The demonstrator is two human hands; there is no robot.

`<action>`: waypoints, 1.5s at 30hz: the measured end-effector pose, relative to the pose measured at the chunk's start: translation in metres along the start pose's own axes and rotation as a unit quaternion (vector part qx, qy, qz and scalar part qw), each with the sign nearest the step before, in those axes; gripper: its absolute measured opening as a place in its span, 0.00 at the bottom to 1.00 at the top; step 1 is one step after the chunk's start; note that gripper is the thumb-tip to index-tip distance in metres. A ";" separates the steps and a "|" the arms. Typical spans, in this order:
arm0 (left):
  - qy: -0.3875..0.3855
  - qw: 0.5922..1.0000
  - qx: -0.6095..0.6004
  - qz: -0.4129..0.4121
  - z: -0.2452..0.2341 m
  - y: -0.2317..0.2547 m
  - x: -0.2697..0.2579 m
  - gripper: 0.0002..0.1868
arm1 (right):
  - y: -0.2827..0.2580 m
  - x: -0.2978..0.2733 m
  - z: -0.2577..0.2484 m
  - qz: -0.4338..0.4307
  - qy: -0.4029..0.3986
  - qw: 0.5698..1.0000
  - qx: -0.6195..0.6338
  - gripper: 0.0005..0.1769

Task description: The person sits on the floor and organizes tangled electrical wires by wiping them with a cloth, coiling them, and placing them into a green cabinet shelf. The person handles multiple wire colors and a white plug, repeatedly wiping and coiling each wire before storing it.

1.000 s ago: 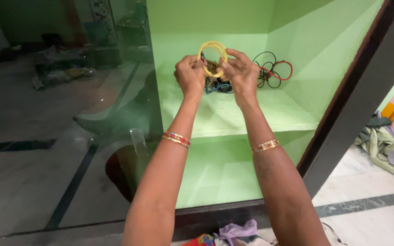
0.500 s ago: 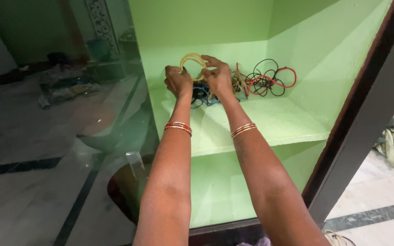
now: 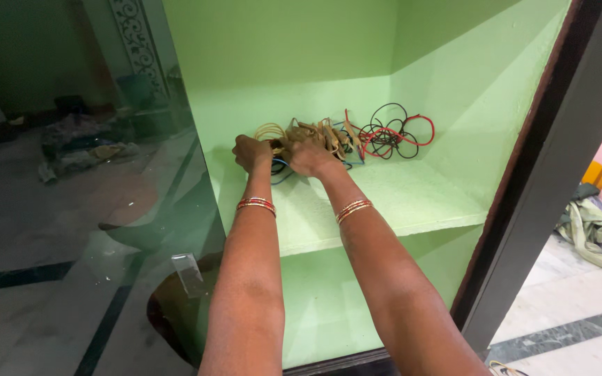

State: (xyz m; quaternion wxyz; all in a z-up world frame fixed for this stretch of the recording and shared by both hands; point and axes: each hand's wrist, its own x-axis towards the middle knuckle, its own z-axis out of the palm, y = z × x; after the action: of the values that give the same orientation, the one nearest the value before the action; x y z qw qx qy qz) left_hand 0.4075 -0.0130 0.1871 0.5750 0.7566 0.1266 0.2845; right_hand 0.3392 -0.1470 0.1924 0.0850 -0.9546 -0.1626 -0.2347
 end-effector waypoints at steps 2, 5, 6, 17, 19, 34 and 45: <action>-0.027 0.999 0.030 -0.012 -0.010 0.006 -0.009 0.17 | -0.008 -0.004 -0.005 0.002 -0.026 0.997 -0.073 0.32; -0.013 0.995 0.099 0.020 -0.021 0.016 -0.023 0.16 | -0.014 -0.009 -0.009 0.005 -0.049 0.997 -0.053 0.32; -0.016 0.993 0.112 0.040 -0.023 0.017 -0.027 0.17 | -0.014 -0.010 -0.008 -0.001 -0.053 0.996 -0.069 0.32; -0.102 0.994 0.007 -0.033 -0.022 0.018 -0.017 0.24 | -0.006 -0.013 -0.014 -0.056 0.214 0.965 0.142 0.32; -0.081 0.996 0.012 -0.032 -0.022 0.018 -0.017 0.24 | -0.013 -0.018 -0.020 -0.058 0.226 0.959 0.161 0.30; 0.060 0.998 -0.016 -0.001 -0.053 0.009 -0.048 0.27 | -0.023 -0.034 -0.021 -0.084 0.188 0.960 0.188 0.23; -0.088 0.963 0.228 0.117 -0.019 0.010 -0.031 0.30 | -0.003 -0.022 -0.002 -0.022 0.144 0.979 0.145 0.24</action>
State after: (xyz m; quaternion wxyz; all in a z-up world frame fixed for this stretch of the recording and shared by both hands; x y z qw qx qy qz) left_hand 0.3707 -0.0170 0.1910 0.3595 0.8991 0.0475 0.2451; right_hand 0.3195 -0.1506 0.1840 0.2394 -0.8845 -0.2020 -0.3457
